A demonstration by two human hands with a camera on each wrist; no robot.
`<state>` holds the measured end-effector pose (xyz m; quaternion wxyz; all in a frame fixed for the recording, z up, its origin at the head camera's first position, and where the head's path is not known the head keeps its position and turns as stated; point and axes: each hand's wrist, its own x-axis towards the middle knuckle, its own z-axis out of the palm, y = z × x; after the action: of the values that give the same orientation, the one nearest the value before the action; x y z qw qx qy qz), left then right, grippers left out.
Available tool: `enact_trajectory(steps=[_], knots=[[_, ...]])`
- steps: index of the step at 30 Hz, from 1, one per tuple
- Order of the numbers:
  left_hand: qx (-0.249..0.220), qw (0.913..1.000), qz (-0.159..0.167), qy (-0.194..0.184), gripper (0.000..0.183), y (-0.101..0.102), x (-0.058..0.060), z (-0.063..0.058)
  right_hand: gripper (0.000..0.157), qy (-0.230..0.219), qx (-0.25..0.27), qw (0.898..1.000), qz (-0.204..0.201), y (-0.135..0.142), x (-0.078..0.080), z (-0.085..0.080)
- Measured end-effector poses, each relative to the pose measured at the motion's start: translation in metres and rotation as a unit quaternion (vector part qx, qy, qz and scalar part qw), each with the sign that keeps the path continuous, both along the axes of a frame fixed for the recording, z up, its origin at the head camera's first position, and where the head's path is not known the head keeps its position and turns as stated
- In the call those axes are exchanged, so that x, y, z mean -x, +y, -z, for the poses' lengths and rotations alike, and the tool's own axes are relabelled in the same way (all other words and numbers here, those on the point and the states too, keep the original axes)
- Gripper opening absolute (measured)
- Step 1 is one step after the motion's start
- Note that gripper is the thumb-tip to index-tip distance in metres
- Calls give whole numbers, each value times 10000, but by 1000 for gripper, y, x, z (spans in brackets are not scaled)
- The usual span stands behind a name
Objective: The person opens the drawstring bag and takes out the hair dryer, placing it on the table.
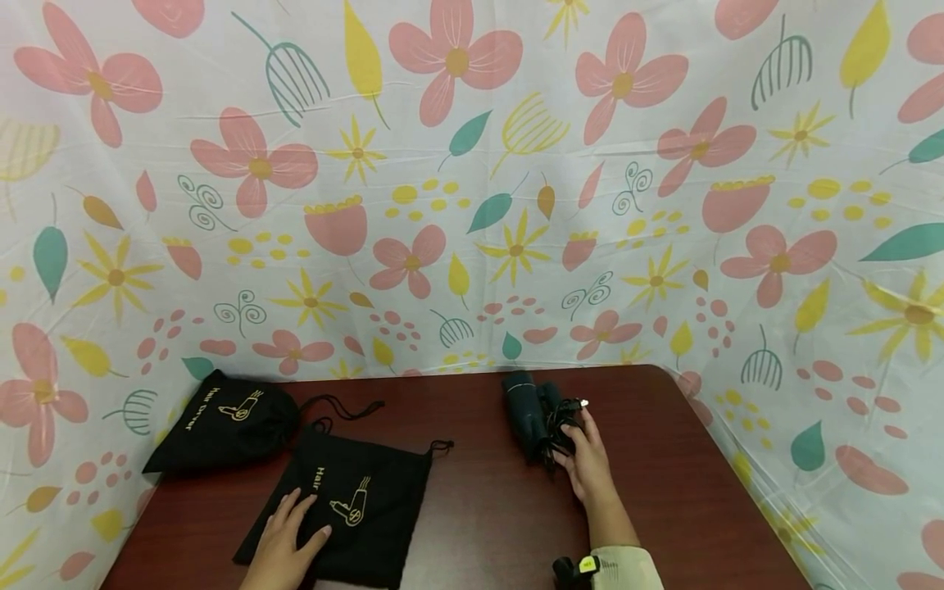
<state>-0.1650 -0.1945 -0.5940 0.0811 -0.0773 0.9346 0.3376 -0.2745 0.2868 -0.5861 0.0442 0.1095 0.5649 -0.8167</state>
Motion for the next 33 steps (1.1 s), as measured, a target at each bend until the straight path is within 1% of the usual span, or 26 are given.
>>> enact_trajectory(steps=[3, 8, 18, 25, 33], knots=[[152, 9998, 10, 105, 67, -1, -3, 1, 67, 11, 38, 10000, 19, 2, 2, 1], [268, 9993, 21, 242, 60, -4, -7, 1, 65, 110, -14, 9999, 2, 3, 4, 1], [265, 9992, -78, 273, 58, -11, -13, 1, 67, 22, -287, 9996, 50, 6, 12, 0], [205, 9992, -204, 290, 57, -16, -18, 0, 67, -22, -241, 9997, 11, 8, 16, 1], [141, 9994, -211, 244, 58, -23, -22, -1, 69, -64, -445, 9990, 16, 10, 21, 2]])
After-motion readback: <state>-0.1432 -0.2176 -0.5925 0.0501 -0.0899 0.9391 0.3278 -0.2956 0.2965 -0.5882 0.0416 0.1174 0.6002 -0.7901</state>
